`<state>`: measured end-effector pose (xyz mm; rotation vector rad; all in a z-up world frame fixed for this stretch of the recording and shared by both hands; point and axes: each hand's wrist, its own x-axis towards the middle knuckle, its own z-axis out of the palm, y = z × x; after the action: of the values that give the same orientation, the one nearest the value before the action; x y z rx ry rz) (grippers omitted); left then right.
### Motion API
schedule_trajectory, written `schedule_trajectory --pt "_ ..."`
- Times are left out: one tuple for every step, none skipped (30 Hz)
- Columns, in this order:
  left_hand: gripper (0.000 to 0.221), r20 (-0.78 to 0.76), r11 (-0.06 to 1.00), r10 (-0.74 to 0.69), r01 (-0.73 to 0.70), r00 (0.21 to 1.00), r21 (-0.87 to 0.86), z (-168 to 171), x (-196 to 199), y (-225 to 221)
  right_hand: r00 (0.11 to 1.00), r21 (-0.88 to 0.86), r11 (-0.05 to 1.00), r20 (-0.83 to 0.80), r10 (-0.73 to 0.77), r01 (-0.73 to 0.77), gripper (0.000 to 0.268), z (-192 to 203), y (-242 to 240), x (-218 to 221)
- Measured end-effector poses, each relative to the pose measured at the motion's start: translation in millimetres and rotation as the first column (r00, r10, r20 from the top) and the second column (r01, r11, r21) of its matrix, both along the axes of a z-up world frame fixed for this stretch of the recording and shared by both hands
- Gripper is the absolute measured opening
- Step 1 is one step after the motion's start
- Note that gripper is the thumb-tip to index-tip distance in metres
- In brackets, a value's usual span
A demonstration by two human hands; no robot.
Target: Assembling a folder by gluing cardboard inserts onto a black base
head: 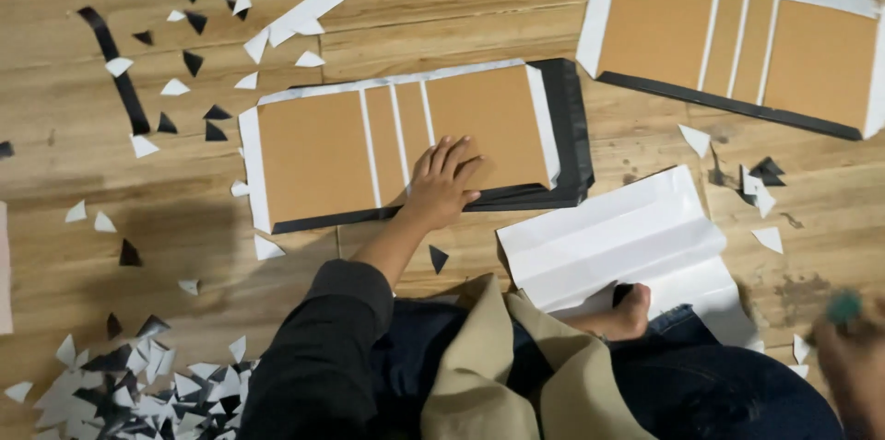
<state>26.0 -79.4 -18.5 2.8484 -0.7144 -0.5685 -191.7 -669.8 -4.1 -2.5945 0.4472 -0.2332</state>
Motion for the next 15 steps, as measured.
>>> schedule_trajectory --pt "0.053 0.012 0.999 0.022 -0.022 1.0 -0.023 -1.1 3.3 -0.8 0.999 0.026 1.0 -0.03 0.016 -0.016 0.042 21.8 66.1 21.8" --pt "0.053 0.01 0.999 0.03 -0.03 0.999 -0.024 -3.6 4.4 -0.2 0.999 0.025 0.999 -0.031 0.024 -0.023 0.042 37.3 98.0 68.1" --pt "0.053 0.012 0.998 0.048 -0.048 0.999 -0.051 -5.9 5.7 -0.2 0.997 0.088 0.993 -0.031 0.077 -0.074 0.053 55.4 134.4 108.1" --pt "0.053 0.012 0.995 0.059 -0.058 0.998 -0.079 -8.1 6.9 -1.4 0.992 0.152 0.982 -0.029 0.123 -0.117 0.067 75.8 174.6 138.9" --pt "0.053 0.009 0.995 0.059 -0.058 0.998 -0.08 -7.8 8.8 -0.6 0.992 0.15 0.982 -0.031 0.123 -0.117 0.067 61.4 210.8 158.4" --pt "0.052 0.021 0.991 0.088 -0.086 0.996 -0.102 -8.0 11.4 -1.8 0.977 0.294 0.936 -0.029 0.212 -0.194 0.072 47.3 245.5 176.6" --pt "0.051 0.032 0.986 0.117 -0.113 0.993 -0.124 -8.4 14.1 -3.2 0.955 0.43 0.863 -0.011 0.297 -0.264 0.079 32.6 279.7 195.2" --pt "0.051 0.033 0.986 0.111 -0.106 0.993 -0.129 -10.4 16.2 -3.1 0.957 0.426 0.867 -0.011 0.291 -0.259 0.079 7.9 311.4 194.8" --pt "0.052 0.068 0.982 0.123 -0.112 0.99 -0.15 -12.6 18.4 -2.8 0.93 0.235 0.901 0.044 0.364 -0.364 0.062 -17.3 343.0 195.1" --pt "0.052 0.099 0.978 0.14 -0.122 0.985 -0.171 -15.1 19.8 -1.7 0.891 0.033 0.892 0.077 0.448 -0.451 0.05 -43.1 375.0 196.0" --pt "0.052 0.098 0.977 0.139 -0.12 0.985 -0.175 -13.8 20.7 -2.3 0.892 0.03 0.893 0.075 0.446 -0.449 0.05 -56.9 388.0 192.4" --pt "0.051 0.083 0.978 0.135 -0.119 0.987 -0.173 -12.4 21.5 -1.3 0.881 -0.064 0.888 0.107 0.461 -0.456 0.037 -71.3 402.6 188.4" --pt "0.049 0.067 0.978 0.131 -0.118 0.989 -0.172 -10.7 22.3 -0.1 0.868 -0.158 0.876 0.137 0.477 -0.456 0.025 -85.4 417.5 184.5" --pt "0.049 0.067 0.978 0.135 -0.123 0.989 -0.168 -10.7 24.3 -0.6 0.866 -0.154 0.874 0.138 0.481 -0.461 0.025 -94.8 411.0 188.8" --pt "0.049 0.062 0.979 0.125 -0.113 0.99 -0.171 -10.5 25.7 -1.0 0.872 -0.222 0.88 0.167 0.459 -0.421 0.024 -104.0 404.8 192.6"
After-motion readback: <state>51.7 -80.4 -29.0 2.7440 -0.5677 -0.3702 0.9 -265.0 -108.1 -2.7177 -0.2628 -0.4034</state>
